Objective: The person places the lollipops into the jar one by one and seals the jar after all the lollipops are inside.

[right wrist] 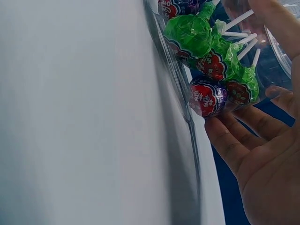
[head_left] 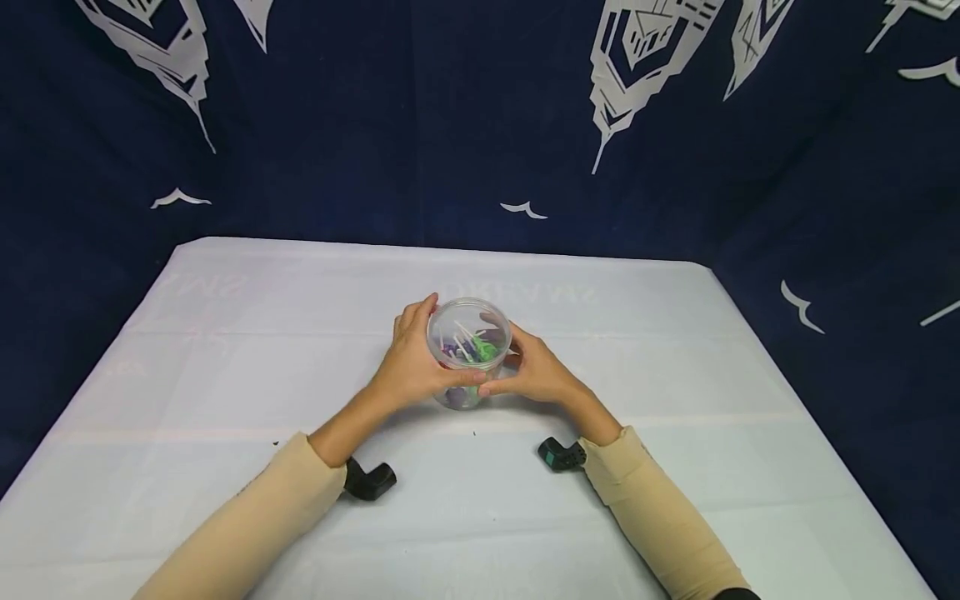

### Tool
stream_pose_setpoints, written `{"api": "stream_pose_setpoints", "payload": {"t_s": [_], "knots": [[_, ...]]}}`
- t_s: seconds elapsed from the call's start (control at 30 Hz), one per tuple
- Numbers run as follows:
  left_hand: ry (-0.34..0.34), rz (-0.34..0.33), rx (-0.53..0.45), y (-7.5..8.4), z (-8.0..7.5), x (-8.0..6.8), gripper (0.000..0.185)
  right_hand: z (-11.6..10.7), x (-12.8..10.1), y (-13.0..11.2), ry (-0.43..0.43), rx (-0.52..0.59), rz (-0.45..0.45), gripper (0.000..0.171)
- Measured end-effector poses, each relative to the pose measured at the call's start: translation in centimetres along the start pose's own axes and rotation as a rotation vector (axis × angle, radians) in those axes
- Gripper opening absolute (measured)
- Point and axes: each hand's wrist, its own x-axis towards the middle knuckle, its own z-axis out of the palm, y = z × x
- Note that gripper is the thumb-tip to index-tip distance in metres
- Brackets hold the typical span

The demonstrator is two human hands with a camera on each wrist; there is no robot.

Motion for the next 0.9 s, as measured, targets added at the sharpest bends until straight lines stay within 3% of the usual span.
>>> {"api": "stream_pose_setpoints", "payload": {"t_s": [0.1, 0.23, 0.3, 0.5, 0.67, 0.8, 0.9], "knots": [[0.147, -0.075, 0.009, 1.0, 1.4, -1.0, 0.12, 0.0, 0.2, -0.2, 0.007, -0.006, 0.008, 0.102], [0.182, -0.054, -0.016, 0.9, 1.6, -0.7, 0.109, -0.1, 0.3, 0.6, 0.014, -0.012, 0.018, 0.105], [0.137, -0.036, -0.046, 0.2, 1.1, -0.2, 0.104, -0.1, 0.3, 0.8, 0.007, -0.009, 0.016, 0.106], [-0.1, 0.033, -0.18, -1.9, -1.0, 1.7, 0.098, -0.3, 0.4, 1.1, 0.01, -0.018, -0.003, 0.106], [-0.229, 0.014, -0.211, -2.9, -2.2, 2.5, 0.109, -0.2, 0.7, 1.3, 0.006, -0.03, -0.001, 0.107], [-0.252, 0.055, -0.153, -3.4, -2.5, 1.9, 0.133, -0.6, 1.1, 0.9, -0.02, -0.088, 0.019, 0.109], [-0.178, 0.079, -0.003, -3.5, -2.7, 0.7, 0.136, -1.4, 0.8, 0.4, -0.048, -0.16, 0.055, 0.113]]}}
